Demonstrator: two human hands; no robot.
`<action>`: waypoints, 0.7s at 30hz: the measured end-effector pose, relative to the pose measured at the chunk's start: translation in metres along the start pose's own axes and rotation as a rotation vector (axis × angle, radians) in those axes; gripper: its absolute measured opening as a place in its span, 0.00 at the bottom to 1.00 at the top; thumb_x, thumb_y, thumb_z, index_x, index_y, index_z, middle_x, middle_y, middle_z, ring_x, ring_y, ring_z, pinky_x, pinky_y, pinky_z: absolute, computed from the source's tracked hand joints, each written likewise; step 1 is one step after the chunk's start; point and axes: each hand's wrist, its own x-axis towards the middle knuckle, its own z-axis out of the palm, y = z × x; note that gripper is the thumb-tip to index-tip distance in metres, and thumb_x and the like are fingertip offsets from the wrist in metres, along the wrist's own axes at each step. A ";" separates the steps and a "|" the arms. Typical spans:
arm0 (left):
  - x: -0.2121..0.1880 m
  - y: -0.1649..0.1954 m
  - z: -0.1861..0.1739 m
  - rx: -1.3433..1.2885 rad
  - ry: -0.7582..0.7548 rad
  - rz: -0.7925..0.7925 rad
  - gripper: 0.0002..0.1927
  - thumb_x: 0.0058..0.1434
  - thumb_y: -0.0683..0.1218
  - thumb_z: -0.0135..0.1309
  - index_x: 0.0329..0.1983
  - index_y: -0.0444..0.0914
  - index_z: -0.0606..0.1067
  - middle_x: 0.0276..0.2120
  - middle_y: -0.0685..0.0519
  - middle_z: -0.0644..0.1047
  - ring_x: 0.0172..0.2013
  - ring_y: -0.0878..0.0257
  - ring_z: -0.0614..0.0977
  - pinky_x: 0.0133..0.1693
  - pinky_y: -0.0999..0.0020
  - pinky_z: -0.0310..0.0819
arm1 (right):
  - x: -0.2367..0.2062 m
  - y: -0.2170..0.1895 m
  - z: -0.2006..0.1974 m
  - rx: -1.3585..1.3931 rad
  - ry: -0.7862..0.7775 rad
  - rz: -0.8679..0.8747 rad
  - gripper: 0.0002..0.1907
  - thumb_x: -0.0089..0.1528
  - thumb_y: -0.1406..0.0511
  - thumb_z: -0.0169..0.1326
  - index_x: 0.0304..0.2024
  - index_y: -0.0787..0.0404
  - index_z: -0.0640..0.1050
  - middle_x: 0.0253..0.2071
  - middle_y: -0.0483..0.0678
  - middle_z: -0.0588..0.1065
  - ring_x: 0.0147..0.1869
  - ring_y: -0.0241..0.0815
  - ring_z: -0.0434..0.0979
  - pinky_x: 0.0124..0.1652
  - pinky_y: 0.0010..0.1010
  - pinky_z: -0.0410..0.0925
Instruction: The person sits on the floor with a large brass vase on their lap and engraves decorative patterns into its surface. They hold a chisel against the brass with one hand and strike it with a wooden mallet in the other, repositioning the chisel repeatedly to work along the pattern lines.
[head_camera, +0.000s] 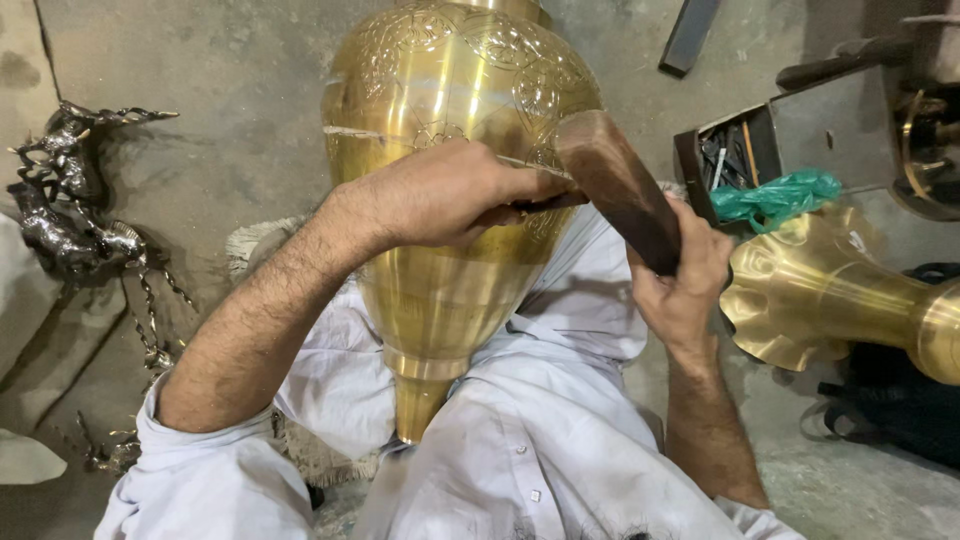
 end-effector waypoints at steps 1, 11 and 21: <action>0.001 -0.001 0.000 0.014 -0.015 -0.004 0.25 0.62 0.44 0.59 0.63 0.52 0.72 0.37 0.50 0.83 0.35 0.49 0.85 0.37 0.50 0.80 | -0.001 -0.001 0.000 -0.163 0.004 -0.107 0.35 0.60 0.69 0.68 0.67 0.63 0.68 0.54 0.56 0.77 0.55 0.44 0.74 0.54 0.35 0.70; 0.003 -0.006 0.000 -0.007 -0.011 0.086 0.25 0.62 0.43 0.58 0.64 0.51 0.71 0.38 0.49 0.83 0.35 0.46 0.84 0.37 0.49 0.79 | -0.010 -0.009 0.005 0.260 0.034 0.103 0.30 0.66 0.70 0.66 0.65 0.67 0.64 0.47 0.53 0.75 0.45 0.40 0.73 0.48 0.30 0.70; 0.007 -0.005 -0.001 0.100 -0.104 0.058 0.23 0.64 0.42 0.54 0.62 0.52 0.72 0.34 0.48 0.83 0.34 0.48 0.85 0.38 0.50 0.80 | -0.016 -0.007 0.010 0.079 0.054 0.014 0.33 0.64 0.71 0.66 0.66 0.64 0.65 0.49 0.54 0.74 0.50 0.44 0.74 0.51 0.33 0.71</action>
